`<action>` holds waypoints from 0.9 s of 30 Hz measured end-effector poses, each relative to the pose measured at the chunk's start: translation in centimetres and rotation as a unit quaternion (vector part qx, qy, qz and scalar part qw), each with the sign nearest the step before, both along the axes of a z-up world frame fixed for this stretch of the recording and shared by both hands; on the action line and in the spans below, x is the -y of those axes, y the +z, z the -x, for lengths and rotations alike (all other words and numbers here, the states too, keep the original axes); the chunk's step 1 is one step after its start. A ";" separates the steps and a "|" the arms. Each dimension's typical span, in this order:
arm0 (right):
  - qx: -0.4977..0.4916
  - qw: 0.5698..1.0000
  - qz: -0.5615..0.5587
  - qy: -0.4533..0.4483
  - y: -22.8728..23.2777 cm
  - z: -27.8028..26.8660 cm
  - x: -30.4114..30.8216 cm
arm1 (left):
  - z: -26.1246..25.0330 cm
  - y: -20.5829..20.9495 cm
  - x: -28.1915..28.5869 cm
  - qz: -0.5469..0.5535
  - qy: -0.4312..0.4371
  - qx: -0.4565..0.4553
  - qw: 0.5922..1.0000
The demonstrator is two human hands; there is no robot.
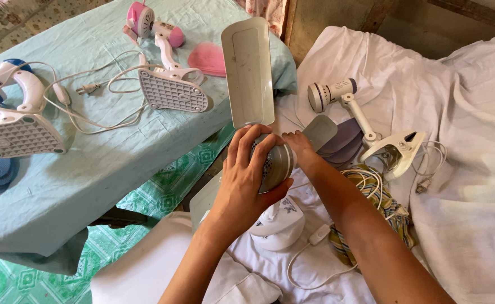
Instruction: The person assembles a small electric fan by attaching three fan blades to the central hub and securing them. They then place the assembled fan unit onto its base and handle a purple plastic cover.
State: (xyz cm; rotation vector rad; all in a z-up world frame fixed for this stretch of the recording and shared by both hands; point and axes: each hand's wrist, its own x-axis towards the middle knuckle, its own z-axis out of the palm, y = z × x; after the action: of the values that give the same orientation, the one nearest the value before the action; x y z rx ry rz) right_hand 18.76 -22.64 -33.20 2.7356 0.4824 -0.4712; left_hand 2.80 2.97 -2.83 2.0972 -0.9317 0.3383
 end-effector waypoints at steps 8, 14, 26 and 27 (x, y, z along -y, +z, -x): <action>-0.011 0.998 -0.052 -0.039 -0.1 0.7 0.4 | 0.0 0.1 0.2 -0.004 -0.001 0.000 1.000; -0.049 0.996 -0.055 -0.059 2.0 1.8 -0.5 | 0.0 0.0 0.1 -0.003 -0.003 0.001 1.000; -0.083 0.984 -0.137 -0.077 6.1 3.3 -2.5 | 0.2 -0.1 0.3 -0.004 0.002 0.001 1.000; -0.091 0.982 -0.148 -0.076 6.5 3.3 -2.4 | 0.3 -0.1 0.3 -0.006 0.002 -0.002 1.000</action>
State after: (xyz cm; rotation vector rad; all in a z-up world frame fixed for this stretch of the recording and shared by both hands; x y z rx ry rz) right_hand 15.44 -20.19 -26.71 3.0462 0.4172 -0.7472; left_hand 2.54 2.65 -2.91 2.1093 -0.9301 0.3320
